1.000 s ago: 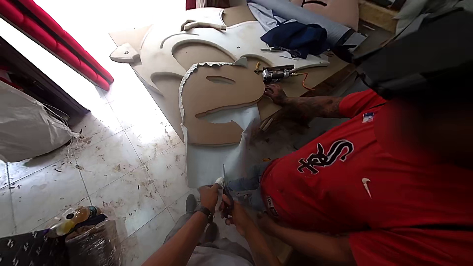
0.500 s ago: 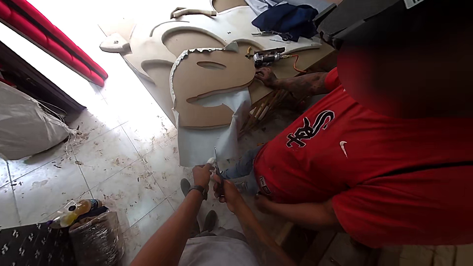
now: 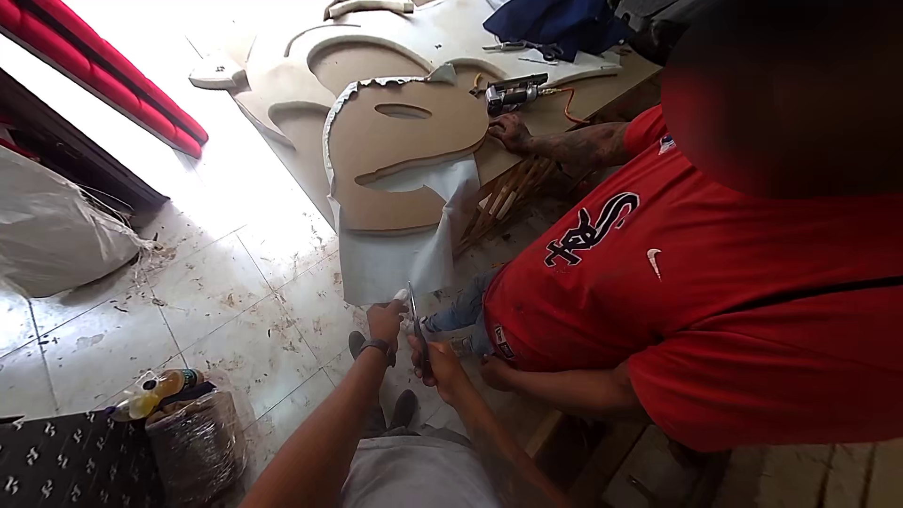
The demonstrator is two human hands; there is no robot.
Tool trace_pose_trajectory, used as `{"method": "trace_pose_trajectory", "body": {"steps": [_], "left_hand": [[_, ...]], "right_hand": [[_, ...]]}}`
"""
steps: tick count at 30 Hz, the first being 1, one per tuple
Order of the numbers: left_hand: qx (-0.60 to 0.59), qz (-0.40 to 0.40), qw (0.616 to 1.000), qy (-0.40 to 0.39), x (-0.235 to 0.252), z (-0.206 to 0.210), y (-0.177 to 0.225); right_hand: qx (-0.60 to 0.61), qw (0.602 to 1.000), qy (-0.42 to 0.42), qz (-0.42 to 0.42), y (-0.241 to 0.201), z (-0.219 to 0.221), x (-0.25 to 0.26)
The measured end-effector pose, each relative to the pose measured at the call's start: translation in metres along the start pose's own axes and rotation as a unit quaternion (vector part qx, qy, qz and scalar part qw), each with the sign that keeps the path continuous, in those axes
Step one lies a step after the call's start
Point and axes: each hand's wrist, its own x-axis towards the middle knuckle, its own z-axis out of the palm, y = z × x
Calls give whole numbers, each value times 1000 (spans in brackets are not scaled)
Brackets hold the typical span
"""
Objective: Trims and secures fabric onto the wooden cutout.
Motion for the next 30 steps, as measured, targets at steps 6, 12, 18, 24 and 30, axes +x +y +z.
{"method": "trace_pose_trajectory", "body": {"steps": [6,12,18,24,30], "left_hand": [[2,0,1000,1,3,-1,-4],[36,6,999,0,11,-5,-12],[33,12,999,-19,8,-9,-19],[24,33,998,-45,21,-16,-22],[-137,32,978,-153,28,-15,-30]], "right_hand": [[-29,1000,-6,8,7,-3,-36],[-134,987,31,-89,-56,17,-52],[-79,996,27,-8,-142,32,67],[-98,994,-5,-47,-78,14,-3],[-122,956,194,-181,-133,-52,24]]}}
